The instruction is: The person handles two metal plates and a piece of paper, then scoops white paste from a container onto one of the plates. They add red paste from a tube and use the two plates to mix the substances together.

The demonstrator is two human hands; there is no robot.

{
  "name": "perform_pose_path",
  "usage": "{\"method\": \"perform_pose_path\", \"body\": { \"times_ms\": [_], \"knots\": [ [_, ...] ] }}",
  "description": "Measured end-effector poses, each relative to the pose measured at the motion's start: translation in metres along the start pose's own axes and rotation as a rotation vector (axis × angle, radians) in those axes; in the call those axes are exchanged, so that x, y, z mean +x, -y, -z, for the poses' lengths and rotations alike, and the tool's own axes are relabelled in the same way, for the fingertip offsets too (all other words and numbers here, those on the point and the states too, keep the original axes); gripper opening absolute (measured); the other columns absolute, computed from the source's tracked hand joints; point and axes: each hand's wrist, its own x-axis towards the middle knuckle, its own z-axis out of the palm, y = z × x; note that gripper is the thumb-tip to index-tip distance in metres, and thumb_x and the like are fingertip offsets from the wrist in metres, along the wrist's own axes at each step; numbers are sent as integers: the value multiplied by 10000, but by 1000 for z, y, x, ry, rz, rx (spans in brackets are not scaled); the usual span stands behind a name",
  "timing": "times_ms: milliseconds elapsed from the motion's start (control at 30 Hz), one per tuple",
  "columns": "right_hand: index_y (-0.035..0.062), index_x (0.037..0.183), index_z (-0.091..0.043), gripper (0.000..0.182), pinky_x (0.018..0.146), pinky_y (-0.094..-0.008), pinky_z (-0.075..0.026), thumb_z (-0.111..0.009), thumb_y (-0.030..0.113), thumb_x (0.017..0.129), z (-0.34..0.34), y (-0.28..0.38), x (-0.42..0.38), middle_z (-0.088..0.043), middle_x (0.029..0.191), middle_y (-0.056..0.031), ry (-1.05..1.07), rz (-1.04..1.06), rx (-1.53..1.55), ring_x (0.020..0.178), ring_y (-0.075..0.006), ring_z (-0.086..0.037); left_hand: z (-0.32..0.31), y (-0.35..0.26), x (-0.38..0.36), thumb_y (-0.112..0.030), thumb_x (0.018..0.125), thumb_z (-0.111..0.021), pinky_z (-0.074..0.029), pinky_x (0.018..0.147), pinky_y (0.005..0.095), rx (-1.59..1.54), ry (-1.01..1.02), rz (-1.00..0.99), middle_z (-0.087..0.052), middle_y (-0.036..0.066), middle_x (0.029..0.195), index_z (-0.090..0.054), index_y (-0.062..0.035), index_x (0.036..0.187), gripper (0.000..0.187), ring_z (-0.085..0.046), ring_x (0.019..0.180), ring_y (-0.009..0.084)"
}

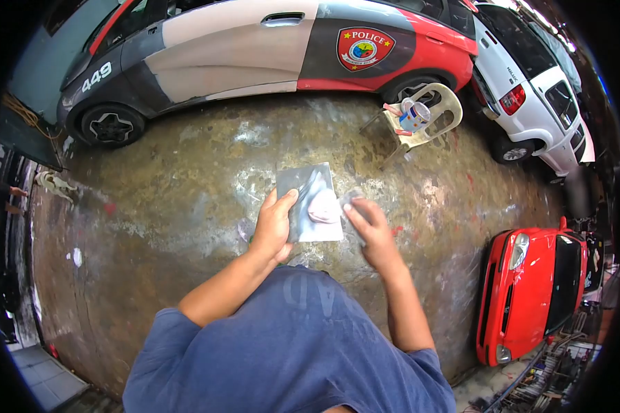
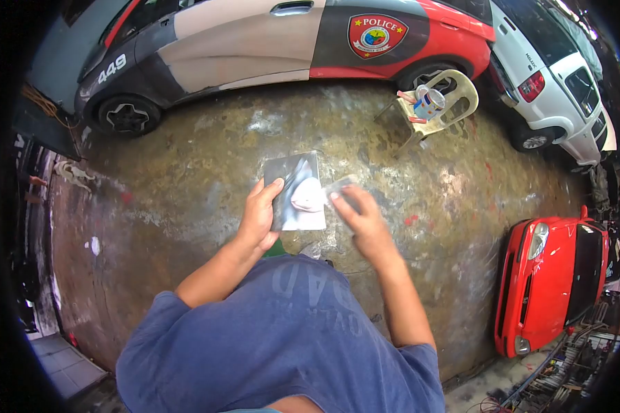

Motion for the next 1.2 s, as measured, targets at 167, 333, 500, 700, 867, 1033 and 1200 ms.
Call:
{"method": "perform_pose_path", "body": {
  "times_ms": [167, 333, 500, 700, 867, 1033, 1200],
  "knots": [
    [206, 1199, -681, 422, 1065, -518, -402, -679, 87, 795, 38, 32, 23, -622, 1264, -72, -144, 235, -307, 1205, -287, -586, 0, -12, -5, -120, 1035, -490, -468, 962, 304, 236, 52, -260, -642, 94, 1161, -519, 32, 1289, 298, -591, 1078, 145],
    [236, 1165, -690, 395, 1095, -522, -363, -690, 149, 780, 52, 34, 34, -641, 1216, -18, -15, 244, -313, 1177, -231, -596, -1, -17, 2, -145, 1039, -492, -475, 917, 292, 446, 53, -385, -655, 86, 1119, -548, 32, 1246, 278, -598, 1023, 136],
    [212, 1098, -699, 311, 1090, -540, -356, -650, 142, 798, 54, 46, 41, -661, 1172, 3, 123, 326, -317, 1146, -207, -614, -15, -27, -6, -187, 1050, -490, -498, 859, 304, 582, 92, -439, -675, 97, 1044, -557, 31, 1204, 275, -620, 956, 131],
    [166, 1070, -721, 284, 1092, -504, -372, -688, 133, 790, 48, 51, 55, -696, 1144, -5, 26, 271, -340, 1122, -206, -640, -21, -23, -6, -186, 1039, -500, -524, 796, 351, 889, 240, -430, -712, 202, 979, -501, 81, 1345, 406, -677, 900, 202],
    [164, 1108, -682, 303, 1062, -528, -386, -629, 158, 810, 19, 59, 29, -663, 1212, -11, 143, 303, -194, 1159, -210, -611, -30, -32, -3, -171, 1047, -477, -508, 710, 392, 1030, 92, -580, -676, 223, 829, -523, 93, 1274, 351, -689, 781, 244],
    [191, 1192, -656, 365, 1098, -591, -362, -662, 162, 829, 42, 63, 21, -604, 1292, -108, -11, 175, -93, 1239, -329, -568, -29, -31, 4, -168, 1059, -465, -516, 756, 344, 776, 41, -654, -675, 161, 920, -529, 66, 1252, 310, -674, 862, 191],
    [186, 1262, -638, 484, 1082, -549, -418, -701, 64, 798, 18, 67, 25, -569, 1318, -166, -118, 205, 90, 1276, -405, -524, -26, -11, 6, -145, 1032, -492, -549, 872, 330, 18, 43, -110, -643, 108, 1144, -531, -8, 1256, 265, -655, 1012, 190]
  ]
}}
